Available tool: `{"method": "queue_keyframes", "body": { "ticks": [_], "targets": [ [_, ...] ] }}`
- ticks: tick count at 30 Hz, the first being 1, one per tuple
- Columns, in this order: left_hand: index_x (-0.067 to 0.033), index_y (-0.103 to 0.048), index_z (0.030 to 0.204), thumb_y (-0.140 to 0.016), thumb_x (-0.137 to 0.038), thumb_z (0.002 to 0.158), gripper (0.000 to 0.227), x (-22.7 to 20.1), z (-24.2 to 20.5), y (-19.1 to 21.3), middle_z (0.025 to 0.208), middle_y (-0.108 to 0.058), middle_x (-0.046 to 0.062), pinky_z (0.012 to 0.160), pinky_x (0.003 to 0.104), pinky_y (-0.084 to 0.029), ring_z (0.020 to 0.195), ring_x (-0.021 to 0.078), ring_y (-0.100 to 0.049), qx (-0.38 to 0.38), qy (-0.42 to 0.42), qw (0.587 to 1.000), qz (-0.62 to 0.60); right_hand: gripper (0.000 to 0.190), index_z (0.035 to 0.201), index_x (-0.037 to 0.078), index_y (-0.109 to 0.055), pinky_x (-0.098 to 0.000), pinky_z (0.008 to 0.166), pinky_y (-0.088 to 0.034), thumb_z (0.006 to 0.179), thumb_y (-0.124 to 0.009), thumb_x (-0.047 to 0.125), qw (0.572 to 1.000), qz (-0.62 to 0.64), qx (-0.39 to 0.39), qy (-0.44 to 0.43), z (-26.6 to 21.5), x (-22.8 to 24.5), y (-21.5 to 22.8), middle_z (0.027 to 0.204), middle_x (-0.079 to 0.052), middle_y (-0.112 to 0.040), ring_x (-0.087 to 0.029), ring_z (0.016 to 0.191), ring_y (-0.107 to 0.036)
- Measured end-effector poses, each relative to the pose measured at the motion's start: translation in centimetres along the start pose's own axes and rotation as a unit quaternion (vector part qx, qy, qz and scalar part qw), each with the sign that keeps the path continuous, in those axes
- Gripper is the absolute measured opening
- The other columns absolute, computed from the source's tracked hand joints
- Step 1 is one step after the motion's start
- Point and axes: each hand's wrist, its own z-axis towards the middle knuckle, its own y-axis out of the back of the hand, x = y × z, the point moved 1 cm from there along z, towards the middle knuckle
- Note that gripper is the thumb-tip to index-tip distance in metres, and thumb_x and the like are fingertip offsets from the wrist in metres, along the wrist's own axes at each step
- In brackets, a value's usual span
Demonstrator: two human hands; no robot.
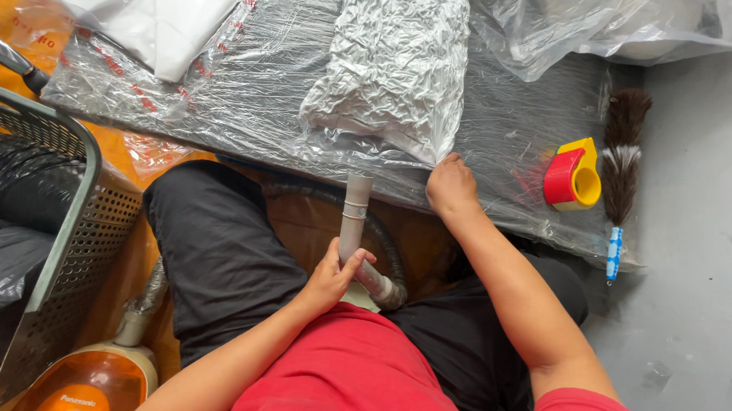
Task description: The person cleans a plastic bag with a duster, inserts a pillow into it, and uses a vacuum cleaner hose to remove air and compress the pillow before sealing the bag with tape.
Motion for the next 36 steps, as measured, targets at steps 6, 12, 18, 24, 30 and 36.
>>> {"method": "queue_keyframes", "body": {
  "ticks": [6,12,18,24,30,36],
  "targets": [
    [0.0004,-0.044,0.138,-0.048,-0.059,0.103,0.069,1.4,-0.4,1.4,0.126,-0.065,0.033,0.111,0.055,-0.044,0.127,0.0450,-0.060,-0.014,0.022,1.000,0.001,0.041,0.105,-0.017,-0.061,-0.0646,0.058,-0.056,0.094,-0.038,0.015,0.982,-0.181,-0.017,-0.053,2.6,-0.7,-3.6,0.083,-0.024,-0.072,-0.046,0.074,-0.074],
    [0.0106,-0.024,0.143,-0.044,-0.049,0.108,0.072,2.6,0.8,0.5,0.126,-0.066,0.034,0.091,0.051,-0.063,0.110,0.0471,-0.069,-0.069,0.082,0.953,-0.283,0.042,0.113,-0.016,-0.063,-0.0692,0.057,-0.052,0.096,-0.039,0.014,0.976,-0.203,0.004,-0.082,3.8,-2.0,-5.5,0.087,-0.026,-0.072,-0.050,0.078,-0.072],
    [0.0165,-0.017,0.152,-0.045,-0.047,0.104,0.084,-1.9,-0.8,-0.2,0.157,-0.014,0.043,0.095,0.056,-0.061,0.132,0.0607,-0.045,-0.104,0.151,0.916,-0.356,0.049,0.121,-0.021,-0.059,-0.0674,0.064,-0.054,0.099,-0.029,0.011,0.978,-0.189,0.051,-0.074,2.4,-0.2,-1.6,0.096,-0.027,-0.074,-0.050,0.086,-0.074],
    [0.0109,-0.017,0.153,-0.041,-0.058,0.104,0.088,3.1,6.9,-0.6,0.143,-0.037,0.049,0.083,0.055,-0.065,0.112,0.0584,-0.062,-0.085,0.180,0.930,-0.307,0.053,0.124,-0.020,-0.059,-0.0639,0.075,-0.057,0.101,-0.024,0.011,0.979,-0.177,0.076,-0.065,0.9,1.5,1.0,0.101,-0.027,-0.076,-0.046,0.094,-0.075],
    [0.0124,-0.019,0.150,-0.026,-0.058,0.105,0.084,0.0,11.1,0.1,0.136,-0.045,0.050,0.084,0.062,-0.061,0.110,0.0634,-0.059,-0.131,0.098,0.860,-0.484,0.053,0.121,-0.017,-0.064,-0.0593,0.077,-0.059,0.103,-0.023,0.012,0.981,-0.162,0.048,-0.095,0.4,2.9,2.0,0.099,-0.025,-0.077,-0.043,0.094,-0.076],
    [0.0001,-0.024,0.158,-0.045,-0.050,0.102,0.079,5.3,14.5,-2.2,0.159,-0.030,0.033,0.113,0.062,-0.043,0.146,0.0537,-0.034,0.039,0.073,0.846,-0.527,0.051,0.120,-0.016,-0.065,-0.0612,0.074,-0.058,0.103,-0.024,0.009,0.972,-0.204,0.029,-0.116,1.1,2.9,0.2,0.097,-0.022,-0.078,-0.041,0.091,-0.077]
  ]
}}
